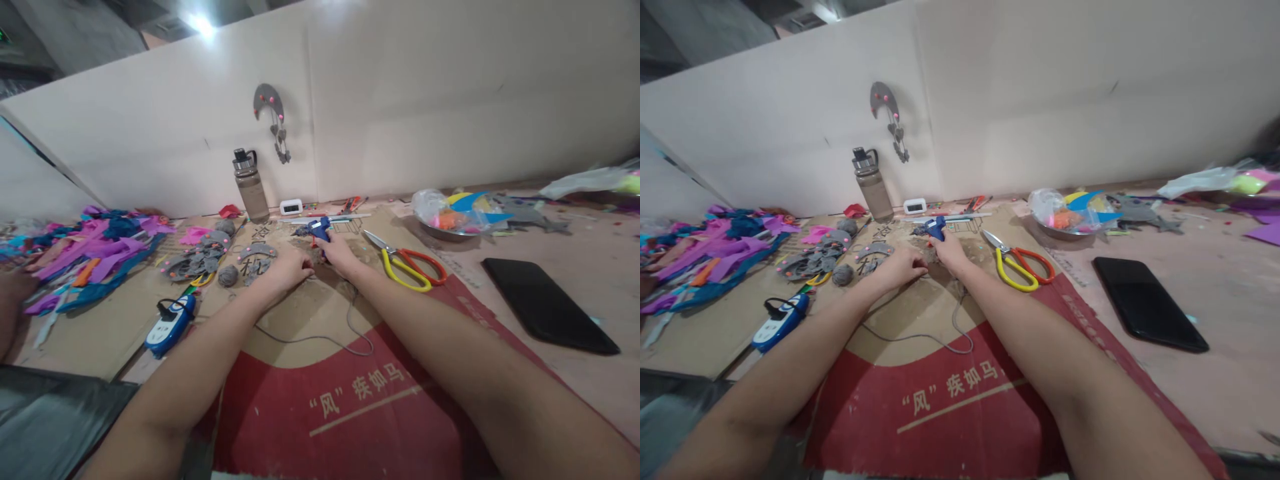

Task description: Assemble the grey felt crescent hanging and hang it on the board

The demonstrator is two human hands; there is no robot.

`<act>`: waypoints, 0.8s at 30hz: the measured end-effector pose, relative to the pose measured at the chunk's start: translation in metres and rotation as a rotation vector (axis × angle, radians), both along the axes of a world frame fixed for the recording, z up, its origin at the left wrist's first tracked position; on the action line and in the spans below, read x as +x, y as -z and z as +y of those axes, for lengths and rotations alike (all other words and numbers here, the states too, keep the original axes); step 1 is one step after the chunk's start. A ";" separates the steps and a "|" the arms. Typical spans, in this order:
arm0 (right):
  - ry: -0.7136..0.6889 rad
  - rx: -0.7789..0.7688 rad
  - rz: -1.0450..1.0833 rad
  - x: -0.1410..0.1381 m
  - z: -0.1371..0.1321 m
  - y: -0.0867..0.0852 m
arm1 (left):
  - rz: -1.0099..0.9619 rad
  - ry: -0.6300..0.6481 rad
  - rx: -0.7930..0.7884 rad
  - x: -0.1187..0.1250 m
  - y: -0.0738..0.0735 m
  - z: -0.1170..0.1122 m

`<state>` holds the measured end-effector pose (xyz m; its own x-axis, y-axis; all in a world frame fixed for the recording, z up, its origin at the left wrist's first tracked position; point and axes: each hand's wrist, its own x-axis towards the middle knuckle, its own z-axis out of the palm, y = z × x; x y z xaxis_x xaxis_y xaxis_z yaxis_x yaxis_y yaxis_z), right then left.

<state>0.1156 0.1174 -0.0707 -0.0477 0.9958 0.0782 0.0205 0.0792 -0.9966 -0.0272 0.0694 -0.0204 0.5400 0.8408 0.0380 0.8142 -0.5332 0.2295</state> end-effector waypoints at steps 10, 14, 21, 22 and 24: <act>0.033 0.012 -0.023 0.000 -0.005 -0.003 | -0.254 -0.097 -0.041 -0.015 -0.010 0.001; 0.024 0.005 0.009 -0.002 -0.010 -0.009 | -0.398 -0.260 0.022 -0.056 -0.036 0.010; -0.077 -0.030 -0.023 -0.017 -0.015 -0.023 | -0.536 -0.553 0.150 -0.105 -0.031 0.039; -0.090 -0.035 -0.034 -0.020 -0.015 -0.024 | -0.533 -0.565 0.150 -0.106 -0.026 0.042; -0.114 -0.040 -0.055 -0.026 -0.015 -0.026 | -0.524 -0.566 0.150 -0.107 -0.018 0.048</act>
